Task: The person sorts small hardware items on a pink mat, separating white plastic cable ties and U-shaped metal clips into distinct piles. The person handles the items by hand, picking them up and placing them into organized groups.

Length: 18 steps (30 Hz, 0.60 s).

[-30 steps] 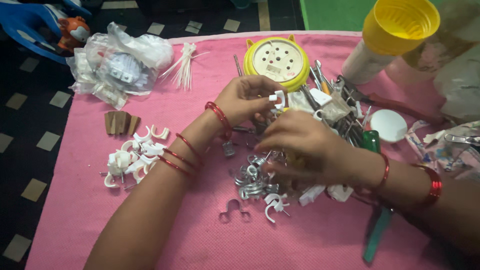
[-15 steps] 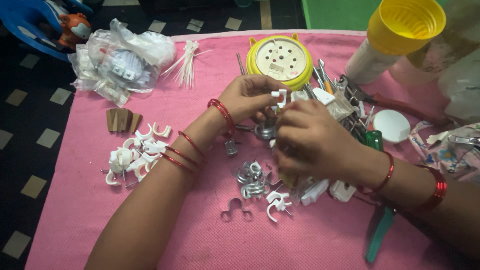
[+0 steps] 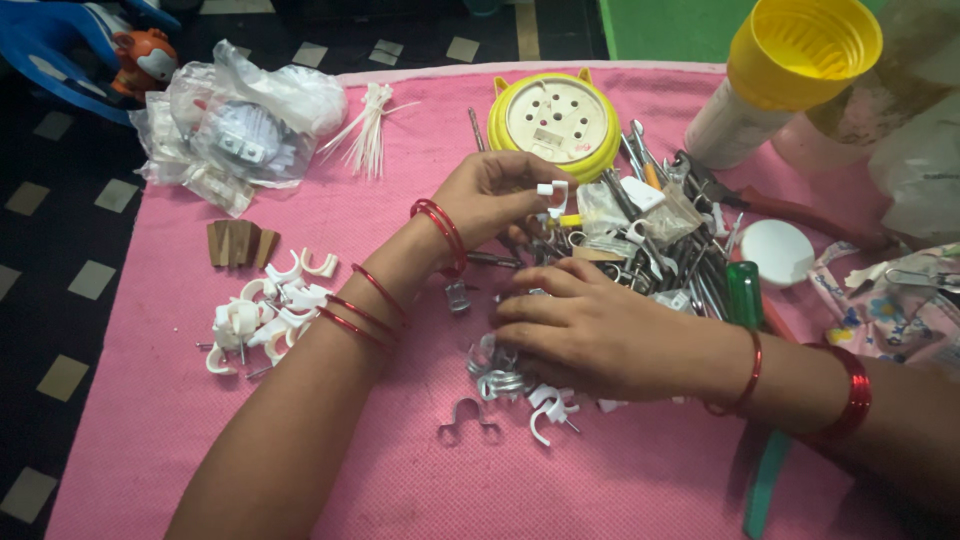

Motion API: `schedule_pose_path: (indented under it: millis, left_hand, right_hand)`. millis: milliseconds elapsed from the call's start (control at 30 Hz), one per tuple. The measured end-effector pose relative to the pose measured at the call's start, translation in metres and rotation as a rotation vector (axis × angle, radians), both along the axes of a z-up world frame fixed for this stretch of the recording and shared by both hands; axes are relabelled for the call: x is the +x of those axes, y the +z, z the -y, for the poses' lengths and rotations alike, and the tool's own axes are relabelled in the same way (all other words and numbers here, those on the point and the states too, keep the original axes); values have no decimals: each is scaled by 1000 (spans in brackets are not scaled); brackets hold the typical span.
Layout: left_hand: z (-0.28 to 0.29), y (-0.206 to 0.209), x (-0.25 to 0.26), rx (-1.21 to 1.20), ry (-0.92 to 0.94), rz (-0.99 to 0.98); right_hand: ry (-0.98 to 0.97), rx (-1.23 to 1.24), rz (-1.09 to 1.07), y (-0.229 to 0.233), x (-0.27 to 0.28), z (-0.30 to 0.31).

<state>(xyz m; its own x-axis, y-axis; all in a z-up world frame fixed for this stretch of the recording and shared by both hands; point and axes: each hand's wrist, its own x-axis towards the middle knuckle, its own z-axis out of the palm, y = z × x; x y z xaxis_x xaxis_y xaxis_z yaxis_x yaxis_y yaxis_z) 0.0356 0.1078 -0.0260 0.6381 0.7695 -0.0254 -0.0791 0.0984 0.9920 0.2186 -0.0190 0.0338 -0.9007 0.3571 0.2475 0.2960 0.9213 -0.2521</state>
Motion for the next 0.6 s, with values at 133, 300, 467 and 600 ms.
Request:
schedule_pose_path:
  millis: [133,300,467,600]
  left_hand:
    - [1,1,1,9,18,-20]
    - [3,5,1,20,27,-56]
    - [6,9,0,18,48,-54]
    - [7,10,-1,-21,39,-18]
  right_hand:
    - [45,-193,-64,-2,5,-3]
    - [-25,-250,-201,0,8,-4]
    - [-438,-299,-473,16,21,-11]
    - [-537,-270,-481,19,25,-23]
